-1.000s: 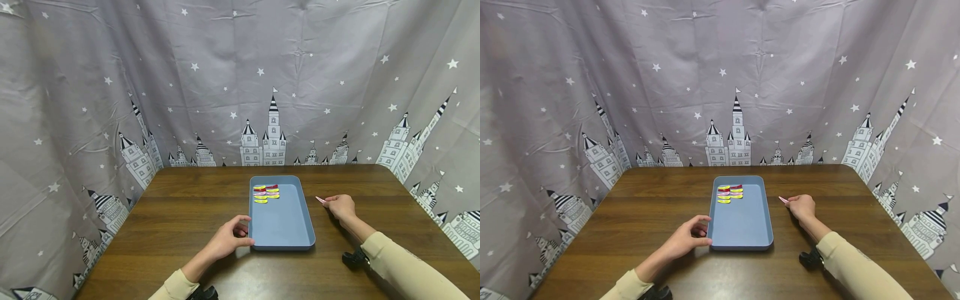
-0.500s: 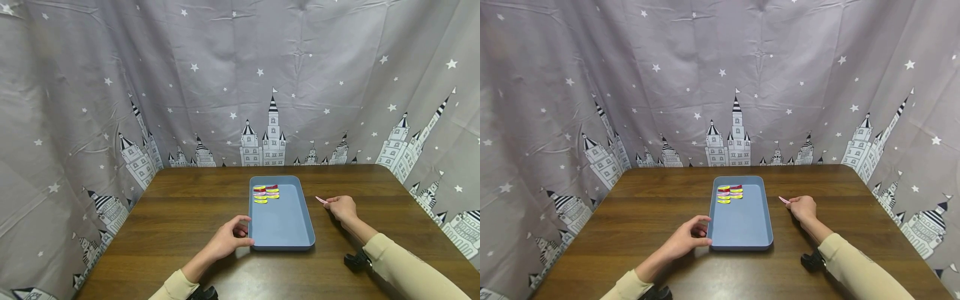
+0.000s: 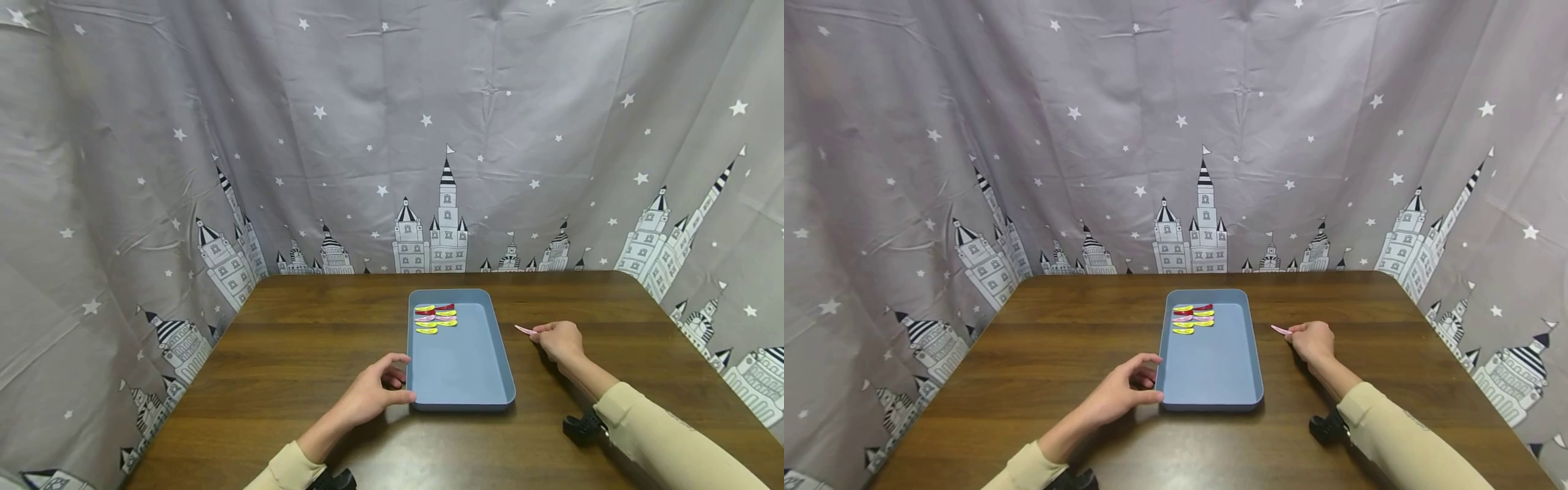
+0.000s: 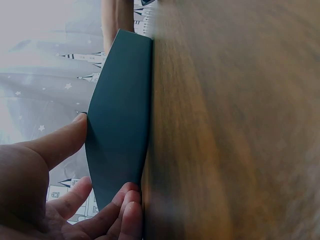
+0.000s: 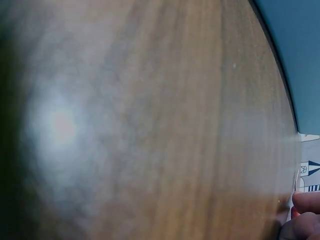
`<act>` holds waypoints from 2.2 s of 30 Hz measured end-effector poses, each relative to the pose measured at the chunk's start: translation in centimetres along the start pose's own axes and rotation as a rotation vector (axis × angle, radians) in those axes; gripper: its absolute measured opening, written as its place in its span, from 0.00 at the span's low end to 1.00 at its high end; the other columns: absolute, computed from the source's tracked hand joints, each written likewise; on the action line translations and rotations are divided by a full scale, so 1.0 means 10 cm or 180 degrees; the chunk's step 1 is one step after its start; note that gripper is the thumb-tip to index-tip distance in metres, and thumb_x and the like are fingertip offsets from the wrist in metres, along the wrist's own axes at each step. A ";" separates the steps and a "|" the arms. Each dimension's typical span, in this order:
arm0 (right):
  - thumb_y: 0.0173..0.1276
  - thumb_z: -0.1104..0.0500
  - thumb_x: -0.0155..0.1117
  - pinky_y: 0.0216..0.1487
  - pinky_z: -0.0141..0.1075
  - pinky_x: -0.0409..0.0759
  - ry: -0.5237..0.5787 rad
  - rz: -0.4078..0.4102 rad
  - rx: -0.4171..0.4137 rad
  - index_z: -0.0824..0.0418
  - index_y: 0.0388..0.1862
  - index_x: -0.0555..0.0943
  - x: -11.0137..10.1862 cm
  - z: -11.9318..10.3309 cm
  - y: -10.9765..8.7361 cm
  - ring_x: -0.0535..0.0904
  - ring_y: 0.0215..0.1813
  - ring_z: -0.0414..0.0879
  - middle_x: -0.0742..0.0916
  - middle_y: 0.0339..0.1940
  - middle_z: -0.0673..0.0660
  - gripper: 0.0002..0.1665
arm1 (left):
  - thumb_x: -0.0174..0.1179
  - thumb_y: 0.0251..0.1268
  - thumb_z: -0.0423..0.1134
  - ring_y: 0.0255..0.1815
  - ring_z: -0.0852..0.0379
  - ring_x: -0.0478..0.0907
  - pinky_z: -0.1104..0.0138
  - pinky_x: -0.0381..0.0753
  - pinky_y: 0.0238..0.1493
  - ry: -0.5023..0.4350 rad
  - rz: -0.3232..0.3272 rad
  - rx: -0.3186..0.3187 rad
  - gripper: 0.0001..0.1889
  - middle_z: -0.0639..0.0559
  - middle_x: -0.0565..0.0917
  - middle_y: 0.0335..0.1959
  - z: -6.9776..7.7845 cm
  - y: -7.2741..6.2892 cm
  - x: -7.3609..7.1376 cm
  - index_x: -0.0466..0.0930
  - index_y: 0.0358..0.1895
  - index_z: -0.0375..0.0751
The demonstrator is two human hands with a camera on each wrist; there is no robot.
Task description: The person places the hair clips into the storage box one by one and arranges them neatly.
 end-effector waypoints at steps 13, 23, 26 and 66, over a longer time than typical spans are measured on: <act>0.65 0.62 0.67 0.16 0.31 0.62 0.0176 -0.0114 0.0128 0.73 0.46 0.85 -0.03 -0.04 0.04 0.62 0.13 0.37 0.80 0.22 0.52 0.15 | 0.75 0.56 0.45 0.45 0.54 0.79 0.59 0.75 0.47 -0.0018 0.0001 0.0004 0.30 0.50 0.83 0.44 -0.01 0.01 0.00 0.75 0.62 0.46; 0.68 0.63 0.65 0.15 0.30 0.62 0.0326 -0.0220 0.0121 0.75 0.49 0.82 -0.07 -0.22 0.04 0.61 0.13 0.37 0.74 0.15 0.47 0.17 | 0.75 0.57 0.45 0.45 0.54 0.79 0.59 0.76 0.47 -0.0006 -0.0030 -0.0003 0.30 0.49 0.83 0.44 -0.02 0.01 0.00 0.75 0.63 0.46; 0.68 0.63 0.65 0.15 0.30 0.62 0.0337 -0.0249 0.0084 0.75 0.50 0.82 -0.08 -0.29 0.04 0.60 0.13 0.37 0.75 0.17 0.48 0.17 | 0.75 0.57 0.45 0.45 0.54 0.79 0.59 0.75 0.47 -0.0001 -0.0039 -0.0010 0.30 0.49 0.83 0.44 -0.02 0.00 0.00 0.75 0.63 0.46; 0.67 0.64 0.66 0.17 0.31 0.56 -0.0006 -0.0913 -0.0300 0.73 0.52 0.84 0.35 -1.17 0.10 0.55 0.13 0.38 0.76 0.17 0.48 0.17 | 0.74 0.58 0.45 0.46 0.53 0.79 0.59 0.76 0.47 -0.0007 -0.0044 0.0001 0.30 0.50 0.83 0.44 0.00 0.01 -0.01 0.75 0.63 0.45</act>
Point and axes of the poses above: each hand's wrist, its own y-axis towards the middle knuckle, its own x-axis out of the palm, z = x × y, the point moved 8 cm from there along y, towards the middle knuckle
